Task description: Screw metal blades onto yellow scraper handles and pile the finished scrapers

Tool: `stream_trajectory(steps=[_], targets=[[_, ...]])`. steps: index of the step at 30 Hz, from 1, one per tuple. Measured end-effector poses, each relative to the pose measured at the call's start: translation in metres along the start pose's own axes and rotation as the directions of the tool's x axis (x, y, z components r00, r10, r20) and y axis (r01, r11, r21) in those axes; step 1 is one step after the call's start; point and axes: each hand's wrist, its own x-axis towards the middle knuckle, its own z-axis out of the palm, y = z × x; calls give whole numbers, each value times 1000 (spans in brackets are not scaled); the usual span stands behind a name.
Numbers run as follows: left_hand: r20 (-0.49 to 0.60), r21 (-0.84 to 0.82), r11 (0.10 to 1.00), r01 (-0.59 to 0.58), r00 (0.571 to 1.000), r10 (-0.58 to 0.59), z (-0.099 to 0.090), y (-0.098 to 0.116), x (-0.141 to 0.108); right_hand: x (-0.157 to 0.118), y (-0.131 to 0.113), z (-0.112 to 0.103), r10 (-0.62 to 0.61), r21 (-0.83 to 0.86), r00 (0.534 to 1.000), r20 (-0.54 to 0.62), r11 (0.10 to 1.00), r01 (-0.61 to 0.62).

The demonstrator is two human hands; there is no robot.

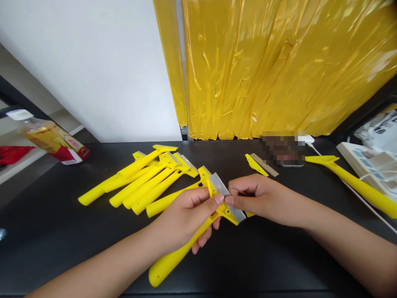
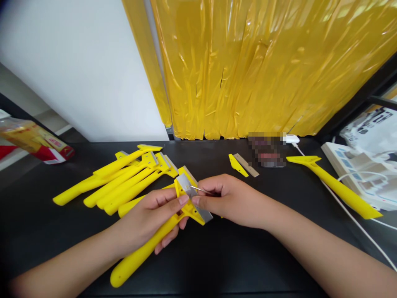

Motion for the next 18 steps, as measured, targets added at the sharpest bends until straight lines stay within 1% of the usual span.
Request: stream_trajectory(steps=[3, 6, 8, 10, 12, 14, 16, 18], targets=[[3, -24, 1000, 1, 1000, -1, 1, -1, 0, 1, 0, 6, 1, 8, 1000, 26, 1000, -1], [24, -31, 999, 9, 1000, -8, 1, 1, 1, 1, -2, 7, 23, -3, 1000, -8, 1000, -23], [15, -37, 999, 6, 1000, -6, -1, 2, 2, -1, -4, -2, 70, -68, 996, -52, 995, -73], [-9, -40, 999, -6, 1000, 5, -3, 3, 3, -7, -7, -21, 135, -219, 982, -131, 962, -161], [-20, -40, 999, -19, 1000, 18, -5, 4, 4, -16, -8, -44, 176, -422, 960, -216, 870, -255], [-9, -48, 998, -27, 1000, 27, -5, 4, 4, -25, -7, -61, 229, -593, 950, -211, 743, -311], [-9, -57, 998, -34, 999, 34, -6, 5, 4, -30, -5, -69, 289, -701, 940, -180, 632, -329], [-30, -54, 998, -45, 999, 43, -6, 6, 3, -31, -3, -67, 312, -761, 938, -154, 567, -314]])
